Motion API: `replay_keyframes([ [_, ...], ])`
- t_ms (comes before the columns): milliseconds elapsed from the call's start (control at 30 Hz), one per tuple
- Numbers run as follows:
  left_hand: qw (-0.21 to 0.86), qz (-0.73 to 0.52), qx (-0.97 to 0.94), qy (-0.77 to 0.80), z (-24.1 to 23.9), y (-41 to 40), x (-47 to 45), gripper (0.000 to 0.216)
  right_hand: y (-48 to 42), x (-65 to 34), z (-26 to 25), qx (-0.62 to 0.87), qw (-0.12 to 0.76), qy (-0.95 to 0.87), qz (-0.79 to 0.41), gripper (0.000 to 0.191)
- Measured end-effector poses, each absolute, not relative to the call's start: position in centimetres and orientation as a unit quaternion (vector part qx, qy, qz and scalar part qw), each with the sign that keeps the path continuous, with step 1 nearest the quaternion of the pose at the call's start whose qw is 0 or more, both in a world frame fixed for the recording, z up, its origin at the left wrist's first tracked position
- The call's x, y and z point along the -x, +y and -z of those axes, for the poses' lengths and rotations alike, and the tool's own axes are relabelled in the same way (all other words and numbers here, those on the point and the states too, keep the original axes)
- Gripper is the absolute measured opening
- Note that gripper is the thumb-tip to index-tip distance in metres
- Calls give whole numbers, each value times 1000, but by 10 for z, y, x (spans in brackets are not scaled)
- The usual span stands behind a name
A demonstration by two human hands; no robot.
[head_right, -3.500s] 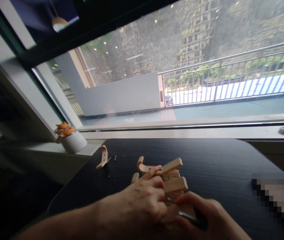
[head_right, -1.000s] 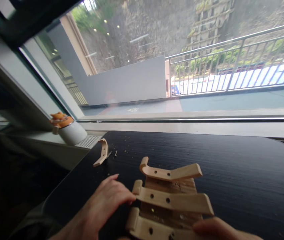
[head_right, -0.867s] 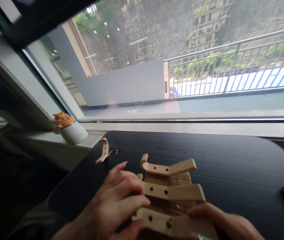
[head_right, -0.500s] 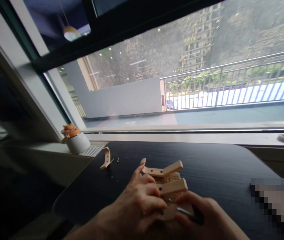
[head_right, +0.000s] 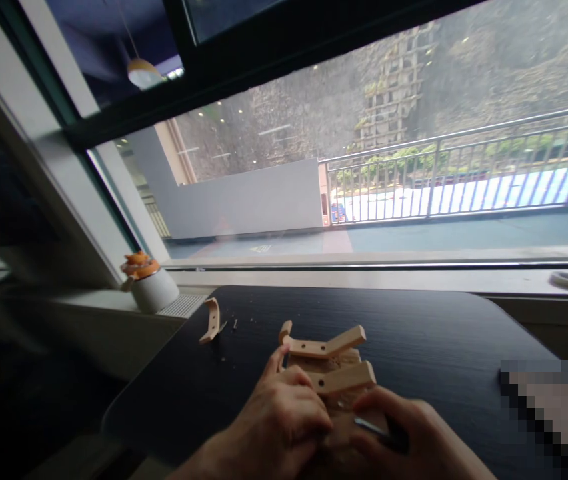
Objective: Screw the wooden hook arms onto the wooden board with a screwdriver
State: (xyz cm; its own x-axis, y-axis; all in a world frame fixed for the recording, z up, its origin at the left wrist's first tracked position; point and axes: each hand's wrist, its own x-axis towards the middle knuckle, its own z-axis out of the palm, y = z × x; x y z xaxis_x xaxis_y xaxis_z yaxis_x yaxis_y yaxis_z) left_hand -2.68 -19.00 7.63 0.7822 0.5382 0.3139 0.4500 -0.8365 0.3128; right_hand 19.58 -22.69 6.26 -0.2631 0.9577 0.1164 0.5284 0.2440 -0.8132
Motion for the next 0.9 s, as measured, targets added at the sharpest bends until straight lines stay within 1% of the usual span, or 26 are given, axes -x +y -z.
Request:
replay_keyframes([
  [300, 90, -226, -937, 249, -74, -190, 27, 6, -224, -200, -54, 530, 303, -722, -325, 22],
  [533, 80, -247, -931, 257, -74, -190, 26, 4, -224, -203, -52, 528, 293, -731, -317, 21],
  [667, 64, -240, -933, 262, -75, -191, 27, 14, -223, -203, -51, 533, 303, -731, -300, 21],
  [800, 51, -212, -942, 254, -76, -192, 29, 8, -223, -203, -49, 532, 302, -733, -299, 22],
  [900, 53, -206, -941, 264, -76, -192, 29, 9, -222, -204, -46, 538, 293, -732, -298, 24],
])
